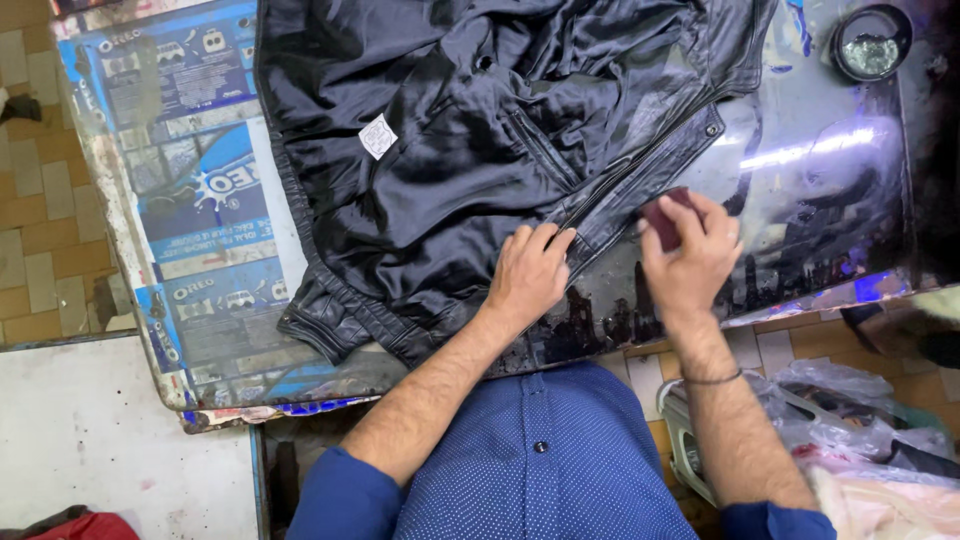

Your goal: The person rubs a black leather jacket with a small dark block, repeatedly dipping the block into a small container of liquid. The person works along the jacket's seams and edges, then briefly sets the jacket aside and handles a small cup and a piece of cloth.

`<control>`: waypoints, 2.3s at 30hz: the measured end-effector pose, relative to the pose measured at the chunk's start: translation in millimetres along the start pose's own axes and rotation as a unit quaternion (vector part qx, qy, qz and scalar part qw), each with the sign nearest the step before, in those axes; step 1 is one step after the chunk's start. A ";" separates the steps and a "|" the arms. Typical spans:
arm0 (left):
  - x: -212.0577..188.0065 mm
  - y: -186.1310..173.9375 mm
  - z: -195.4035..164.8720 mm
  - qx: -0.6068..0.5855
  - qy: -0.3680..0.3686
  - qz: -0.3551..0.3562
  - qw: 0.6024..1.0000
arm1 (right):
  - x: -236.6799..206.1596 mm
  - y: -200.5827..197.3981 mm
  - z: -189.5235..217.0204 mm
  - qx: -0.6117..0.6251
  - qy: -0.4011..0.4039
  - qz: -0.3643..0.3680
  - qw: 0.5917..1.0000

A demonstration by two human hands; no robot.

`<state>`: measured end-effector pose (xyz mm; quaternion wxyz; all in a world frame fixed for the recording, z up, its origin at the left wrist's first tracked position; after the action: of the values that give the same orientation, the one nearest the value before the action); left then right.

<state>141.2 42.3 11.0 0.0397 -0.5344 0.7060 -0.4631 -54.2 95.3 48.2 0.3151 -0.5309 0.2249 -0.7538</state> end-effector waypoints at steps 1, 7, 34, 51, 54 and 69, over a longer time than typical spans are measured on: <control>-0.6 -3.3 -1.5 -0.004 0.002 0.001 1.000 | -2.8 1.4 4.4 0.047 -0.003 0.002 0.999; -0.7 -12.2 -3.3 -0.035 0.022 -0.004 0.999 | 12.9 8.7 -0.8 -0.010 -0.087 0.021 0.996; 8.6 15.1 -8.2 -0.037 0.002 0.027 0.999 | 90.4 34.6 -142.1 -0.016 -0.026 -0.006 1.000; 140.7 70.4 -37.8 0.057 0.182 0.129 0.973 | 84.0 -66.2 -300.2 -0.183 0.099 0.004 0.978; 172.5 90.7 -30.6 0.059 0.144 0.173 0.973 | 128.0 -40.8 -329.0 -0.080 0.118 -0.078 0.987; 195.2 106.3 -12.7 0.051 0.119 0.163 0.978 | 135.6 -11.2 -336.6 -0.077 0.134 -0.081 0.985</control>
<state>-25.2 -104.4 29.8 0.0575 -0.3504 0.7591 -0.5456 -406.2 7.9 32.3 0.1779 -0.4647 0.2785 -0.8215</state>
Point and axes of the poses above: each hand's wrist, its own x-axis towards the middle knuckle, its own y-axis out of the palm, z = x × y, the point moved 5 cm from there along x, towards the middle knuckle, and after that the axes turned 9 degrees about -z, right-handed, at the moved point
